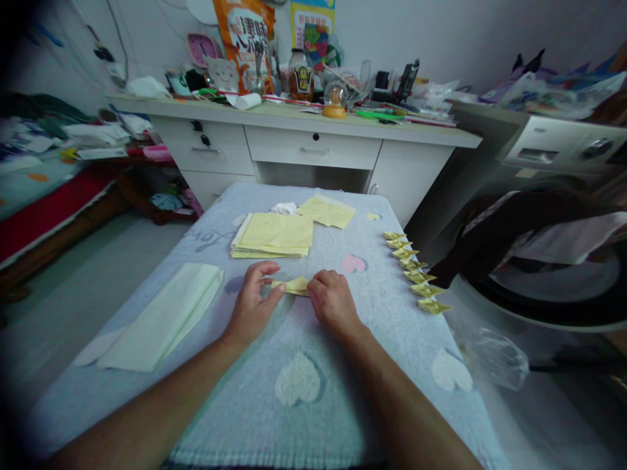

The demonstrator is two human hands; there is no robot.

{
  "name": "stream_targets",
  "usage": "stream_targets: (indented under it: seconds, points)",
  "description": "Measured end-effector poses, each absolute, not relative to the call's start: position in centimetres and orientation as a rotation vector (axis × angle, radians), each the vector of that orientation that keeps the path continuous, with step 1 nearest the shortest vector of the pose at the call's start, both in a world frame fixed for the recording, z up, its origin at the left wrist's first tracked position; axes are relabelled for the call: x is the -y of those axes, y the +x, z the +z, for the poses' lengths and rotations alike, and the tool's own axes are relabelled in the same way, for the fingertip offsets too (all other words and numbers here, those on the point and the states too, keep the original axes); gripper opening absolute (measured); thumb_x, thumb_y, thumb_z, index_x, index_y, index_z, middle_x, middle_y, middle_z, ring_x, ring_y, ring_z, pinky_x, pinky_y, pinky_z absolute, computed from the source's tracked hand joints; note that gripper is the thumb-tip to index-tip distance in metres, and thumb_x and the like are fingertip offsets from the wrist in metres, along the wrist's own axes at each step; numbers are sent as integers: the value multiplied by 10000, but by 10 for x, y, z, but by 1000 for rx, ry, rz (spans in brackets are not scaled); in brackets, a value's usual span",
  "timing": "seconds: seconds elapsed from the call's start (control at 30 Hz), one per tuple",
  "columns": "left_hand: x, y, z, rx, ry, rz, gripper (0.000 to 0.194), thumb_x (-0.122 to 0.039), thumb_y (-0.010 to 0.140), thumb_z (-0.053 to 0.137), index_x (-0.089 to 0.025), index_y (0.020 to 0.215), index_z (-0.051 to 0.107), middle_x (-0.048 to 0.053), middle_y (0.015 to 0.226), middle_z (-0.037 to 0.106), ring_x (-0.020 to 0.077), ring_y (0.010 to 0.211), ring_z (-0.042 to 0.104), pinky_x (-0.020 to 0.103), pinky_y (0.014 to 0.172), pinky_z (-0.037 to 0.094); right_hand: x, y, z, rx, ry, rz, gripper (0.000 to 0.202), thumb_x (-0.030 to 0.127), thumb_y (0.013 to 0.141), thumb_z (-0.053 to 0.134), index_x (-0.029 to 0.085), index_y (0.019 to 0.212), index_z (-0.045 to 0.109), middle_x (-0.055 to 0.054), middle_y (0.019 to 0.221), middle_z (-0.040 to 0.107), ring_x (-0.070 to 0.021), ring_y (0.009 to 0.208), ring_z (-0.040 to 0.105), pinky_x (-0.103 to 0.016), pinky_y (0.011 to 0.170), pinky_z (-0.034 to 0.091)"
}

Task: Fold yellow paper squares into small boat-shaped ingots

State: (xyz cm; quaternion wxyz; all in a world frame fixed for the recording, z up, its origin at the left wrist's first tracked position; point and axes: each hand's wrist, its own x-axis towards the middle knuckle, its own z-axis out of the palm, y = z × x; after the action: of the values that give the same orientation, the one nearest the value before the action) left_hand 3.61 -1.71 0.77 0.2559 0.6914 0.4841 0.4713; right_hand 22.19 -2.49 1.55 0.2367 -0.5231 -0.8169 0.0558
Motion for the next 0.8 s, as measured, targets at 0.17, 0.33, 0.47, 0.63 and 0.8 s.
stream_targets:
  seconds: [0.17,0.33,0.47,0.63,0.8]
  points:
    - [25,39,10,-1262,1768,1358,310,-289,863,549,-228,1132,406,75,1155,484,183,1110,516,352,924,494,28,218,13,1942,-1379,318,177,203,916,446,184,892,620,-55,838,618,-168,800,565,-277,734,436]
    - [25,43,5,-1072,1811,1327,203,-272,845,594,-228,1024,509,68,1203,438,204,1184,475,379,972,472,28,211,0,1618,-1260,861,86,263,858,535,193,835,578,19,658,568,-117,583,534,-224,550,425]
    - [24,43,2,-1100,1801,1248,312,-263,789,656,-233,1059,502,80,1269,398,229,1231,435,383,947,487,28,205,-3,1380,-1112,1202,88,270,823,569,202,803,516,50,611,523,-100,517,520,-215,505,440]
    - [25,46,0,-1043,1835,1161,530,-251,637,787,-227,1053,460,84,1248,418,247,1186,457,371,879,509,30,203,-2,1322,-1011,1283,128,214,774,623,199,775,496,37,687,565,-94,621,562,-200,583,451]
    - [27,51,2,-1033,1876,1193,505,-203,650,763,-222,1031,431,73,1196,447,223,1119,491,352,851,509,31,202,1,1299,-940,1324,171,227,776,627,213,893,502,16,800,615,-115,701,604,-244,667,499]
